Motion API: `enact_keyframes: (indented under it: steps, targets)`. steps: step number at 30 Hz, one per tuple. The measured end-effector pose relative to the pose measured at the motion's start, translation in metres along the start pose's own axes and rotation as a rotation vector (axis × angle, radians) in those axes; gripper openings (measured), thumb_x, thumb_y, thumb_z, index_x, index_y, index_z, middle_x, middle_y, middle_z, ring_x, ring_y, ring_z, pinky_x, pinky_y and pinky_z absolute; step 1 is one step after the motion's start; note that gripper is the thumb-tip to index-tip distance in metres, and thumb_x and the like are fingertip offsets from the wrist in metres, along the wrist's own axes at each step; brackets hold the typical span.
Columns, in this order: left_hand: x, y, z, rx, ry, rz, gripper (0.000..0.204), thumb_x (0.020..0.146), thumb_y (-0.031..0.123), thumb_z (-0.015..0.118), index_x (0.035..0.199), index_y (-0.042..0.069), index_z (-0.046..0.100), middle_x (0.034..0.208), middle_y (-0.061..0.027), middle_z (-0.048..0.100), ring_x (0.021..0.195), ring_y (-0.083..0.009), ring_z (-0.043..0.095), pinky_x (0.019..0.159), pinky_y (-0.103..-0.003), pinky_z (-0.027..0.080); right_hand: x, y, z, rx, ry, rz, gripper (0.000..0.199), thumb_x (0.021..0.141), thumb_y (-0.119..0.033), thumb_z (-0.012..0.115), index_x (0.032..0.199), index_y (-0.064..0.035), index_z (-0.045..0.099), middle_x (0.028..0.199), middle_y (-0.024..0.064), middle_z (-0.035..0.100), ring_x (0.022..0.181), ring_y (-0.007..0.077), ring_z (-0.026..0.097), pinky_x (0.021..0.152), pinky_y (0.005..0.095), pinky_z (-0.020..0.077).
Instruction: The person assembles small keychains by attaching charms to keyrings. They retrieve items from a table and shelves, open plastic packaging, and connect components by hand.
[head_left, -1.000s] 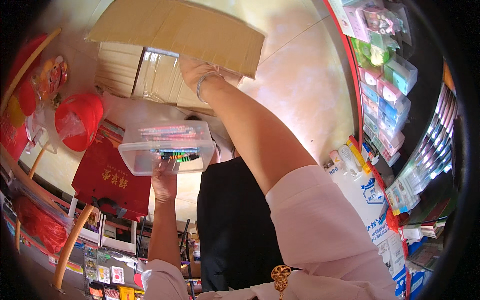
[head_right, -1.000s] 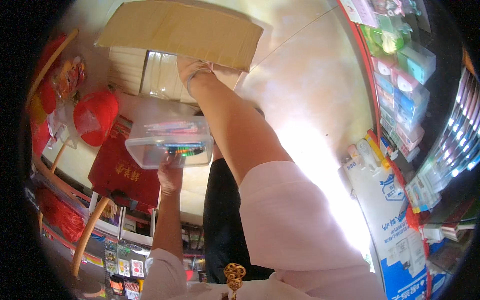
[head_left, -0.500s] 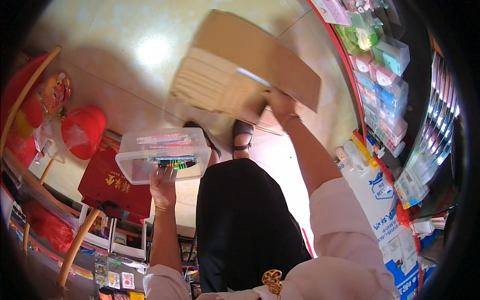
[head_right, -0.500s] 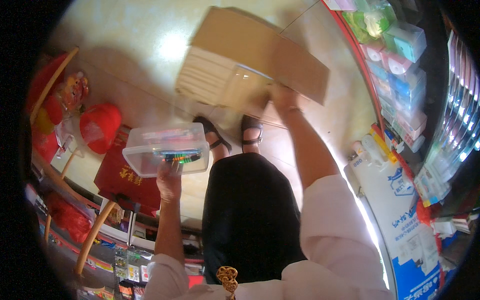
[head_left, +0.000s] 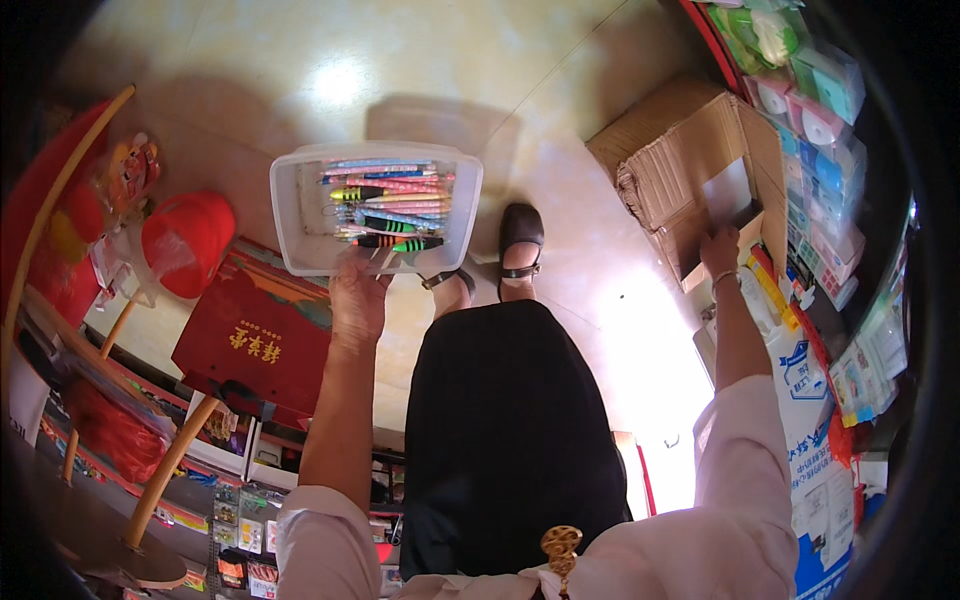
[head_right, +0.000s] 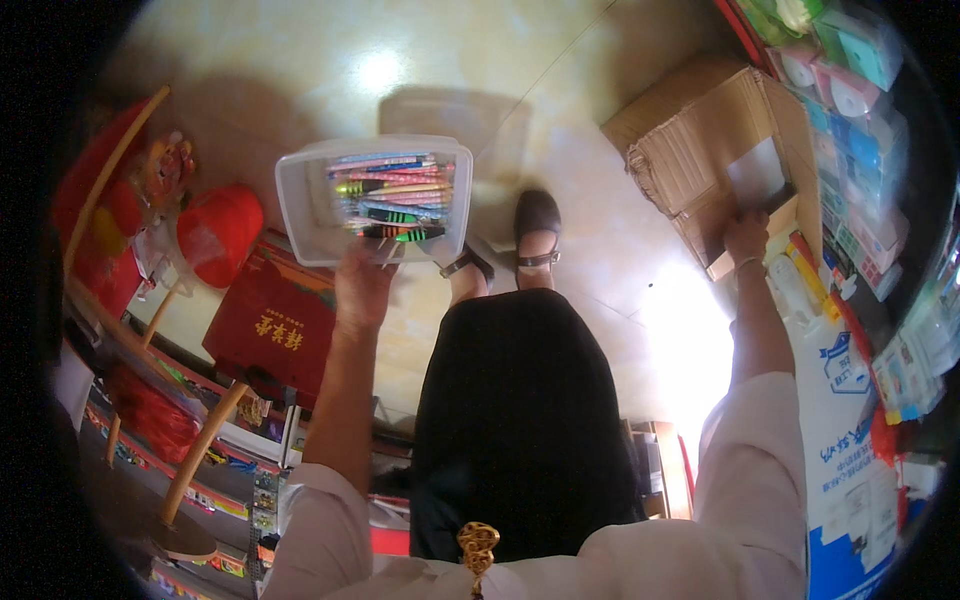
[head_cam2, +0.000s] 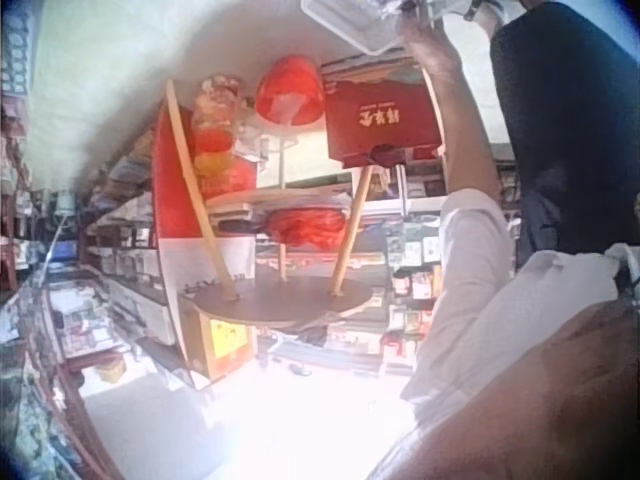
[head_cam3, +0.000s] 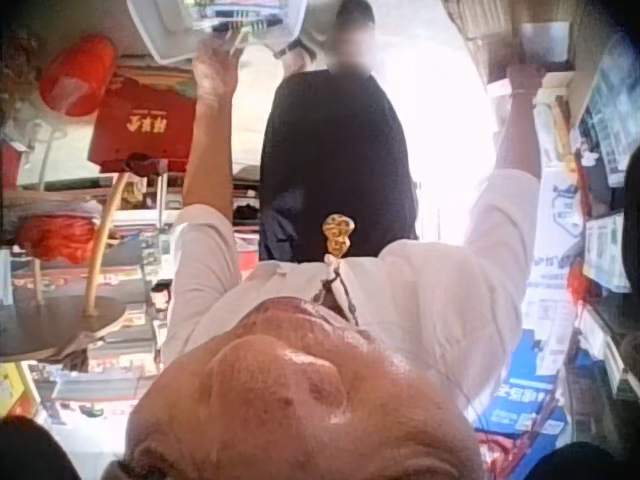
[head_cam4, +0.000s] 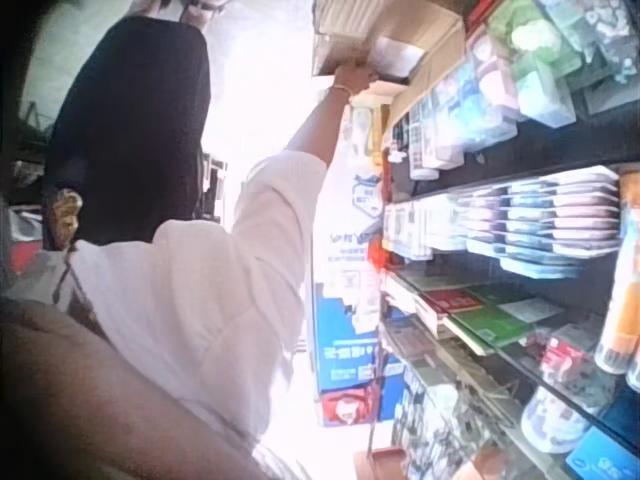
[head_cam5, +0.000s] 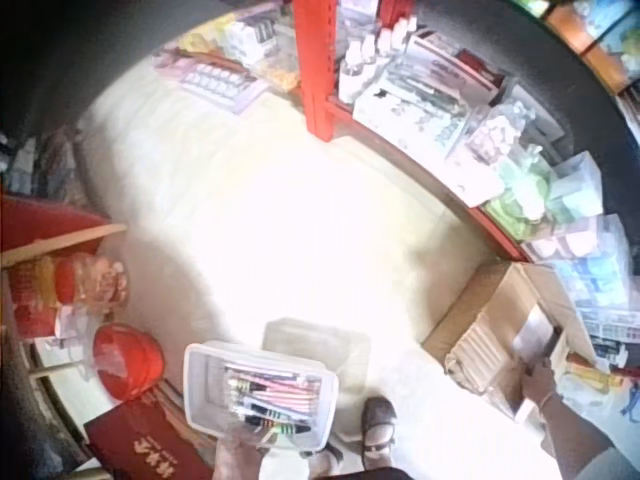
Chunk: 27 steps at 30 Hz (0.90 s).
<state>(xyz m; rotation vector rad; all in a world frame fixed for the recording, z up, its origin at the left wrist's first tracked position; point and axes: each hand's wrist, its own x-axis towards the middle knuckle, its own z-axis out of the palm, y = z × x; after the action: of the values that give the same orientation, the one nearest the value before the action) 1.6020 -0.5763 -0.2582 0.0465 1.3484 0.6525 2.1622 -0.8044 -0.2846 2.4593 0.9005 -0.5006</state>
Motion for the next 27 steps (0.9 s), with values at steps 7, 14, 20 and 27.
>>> enact_keyframes:
  steps: [7,14,20,27]
  targets:
    - [0.002,0.003,0.054,0.038,-0.06,-0.02,0.021,0.085,0.017,0.058,0.101,0.003,0.056,0.106,-0.0087,0.062,0.097,-0.0262,0.062,0.088,-0.044,0.052,-0.08,-0.141,-0.032,0.835,-0.358,-0.482,0.043,0.087,-0.004,0.063,0.128,-0.0045,0.05,0.127,0.0124,0.055,0.097,0.0162,0.06,0.08,0.0272,0.0497]
    - [0.012,-0.006,0.061,-0.006,-0.174,-0.017,0.034,0.088,0.019,0.061,0.115,0.002,0.051,0.111,-0.0093,0.06,0.102,-0.0255,0.062,0.086,-0.041,0.053,-0.144,-0.305,-0.123,1.48,-0.948,-0.159,0.06,0.092,-0.009,0.056,0.145,-0.0047,0.028,0.116,0.0177,0.058,0.088,0.0179,0.065,0.073,0.0281,0.0549]
    - [-0.023,0.0,0.096,0.134,0.0,-0.064,0.053,0.094,0.024,0.057,0.137,0.0,0.035,0.127,-0.0122,0.051,0.115,-0.0248,0.054,0.09,-0.039,0.05,-0.142,-0.318,-0.093,1.76,-0.815,0.045,0.044,0.096,-0.005,0.047,0.139,-0.0047,0.037,0.109,0.0137,0.061,0.086,0.0211,0.066,0.074,0.0308,0.0583]
    - [-0.174,-0.013,0.117,0.132,-0.201,-0.345,0.052,0.094,0.011,0.054,0.14,0.007,0.032,0.139,-0.0143,0.043,0.12,-0.0265,0.052,0.095,-0.039,0.047,-0.044,-0.304,-0.05,1.867,-0.672,0.278,0.053,0.09,0.001,0.048,0.141,-0.0025,0.032,0.11,0.0122,0.057,0.09,0.0236,0.064,0.078,0.0352,0.0589]
